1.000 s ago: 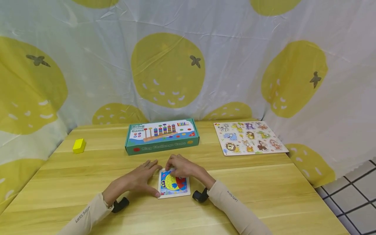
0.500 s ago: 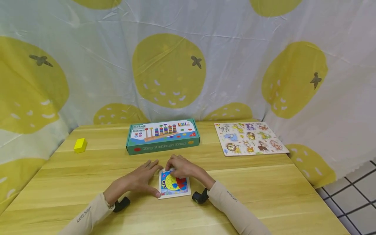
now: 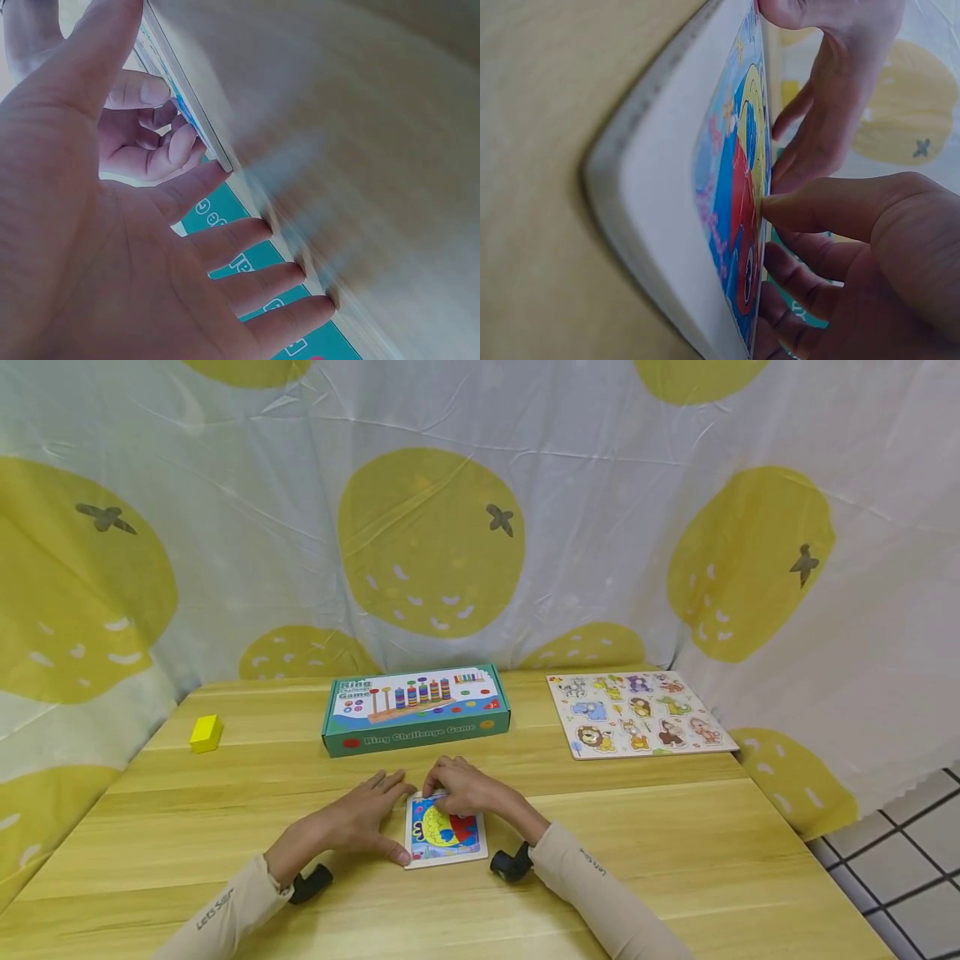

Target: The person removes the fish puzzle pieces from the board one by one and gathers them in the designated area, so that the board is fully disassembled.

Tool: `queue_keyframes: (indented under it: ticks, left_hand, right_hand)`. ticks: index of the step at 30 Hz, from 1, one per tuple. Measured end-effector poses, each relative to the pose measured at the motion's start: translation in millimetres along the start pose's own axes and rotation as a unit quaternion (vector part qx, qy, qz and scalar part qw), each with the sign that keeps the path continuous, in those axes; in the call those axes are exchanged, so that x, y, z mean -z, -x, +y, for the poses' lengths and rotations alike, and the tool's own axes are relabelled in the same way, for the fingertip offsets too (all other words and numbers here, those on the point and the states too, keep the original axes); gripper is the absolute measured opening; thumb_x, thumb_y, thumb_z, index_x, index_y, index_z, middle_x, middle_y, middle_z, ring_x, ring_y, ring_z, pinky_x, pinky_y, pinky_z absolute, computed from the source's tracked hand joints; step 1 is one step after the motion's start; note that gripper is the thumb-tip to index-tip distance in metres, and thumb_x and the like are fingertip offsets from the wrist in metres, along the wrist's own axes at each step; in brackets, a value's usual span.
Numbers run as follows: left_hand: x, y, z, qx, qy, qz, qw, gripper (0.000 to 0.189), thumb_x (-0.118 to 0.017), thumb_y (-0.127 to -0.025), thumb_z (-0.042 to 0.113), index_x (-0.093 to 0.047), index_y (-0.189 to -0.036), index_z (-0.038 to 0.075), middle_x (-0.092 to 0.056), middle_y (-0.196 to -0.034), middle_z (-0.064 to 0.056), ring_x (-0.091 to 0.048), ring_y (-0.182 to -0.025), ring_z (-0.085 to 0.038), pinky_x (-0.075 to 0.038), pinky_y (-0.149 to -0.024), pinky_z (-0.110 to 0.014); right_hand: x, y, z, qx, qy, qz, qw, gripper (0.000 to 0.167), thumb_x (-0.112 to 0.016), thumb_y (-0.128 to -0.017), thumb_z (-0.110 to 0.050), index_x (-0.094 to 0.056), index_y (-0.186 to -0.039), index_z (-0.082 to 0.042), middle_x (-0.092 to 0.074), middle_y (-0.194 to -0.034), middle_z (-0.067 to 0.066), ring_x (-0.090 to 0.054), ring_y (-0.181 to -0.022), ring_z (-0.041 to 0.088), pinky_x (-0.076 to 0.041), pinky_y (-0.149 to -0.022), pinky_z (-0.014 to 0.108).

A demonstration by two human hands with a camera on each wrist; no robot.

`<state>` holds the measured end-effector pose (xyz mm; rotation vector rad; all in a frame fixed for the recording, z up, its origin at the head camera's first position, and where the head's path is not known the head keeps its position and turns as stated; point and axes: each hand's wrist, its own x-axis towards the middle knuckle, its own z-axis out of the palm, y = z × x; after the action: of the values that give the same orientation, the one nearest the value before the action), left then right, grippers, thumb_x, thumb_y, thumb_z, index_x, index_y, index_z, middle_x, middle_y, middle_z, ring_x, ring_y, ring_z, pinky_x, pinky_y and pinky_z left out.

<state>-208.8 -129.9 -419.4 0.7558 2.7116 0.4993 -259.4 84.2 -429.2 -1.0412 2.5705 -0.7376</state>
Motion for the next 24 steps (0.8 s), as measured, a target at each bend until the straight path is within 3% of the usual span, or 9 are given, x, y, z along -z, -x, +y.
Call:
queue_keyframes:
  ticks: [24]
  left_hand:
    - [-0.2, -0.4, -1.7, 0.004, -0.004, 0.000, 1.0000, 0.100, -0.075, -0.066, 0.066, -0.041, -0.143, 0.011, -0.023, -0.155, -0.021, -0.016, -0.141, -0.050, -0.020, -0.111, -0.063]
  right_hand:
    - [1.1, 0.9, -1.3, 0.000, -0.015, 0.000, 0.9999, 0.014, -0.067, -0.086, -0.005, -0.069, -0.098, -0.011, -0.054, -0.104, -0.001, -0.046, -0.096, 0.016, -0.041, -0.089, 0.032]
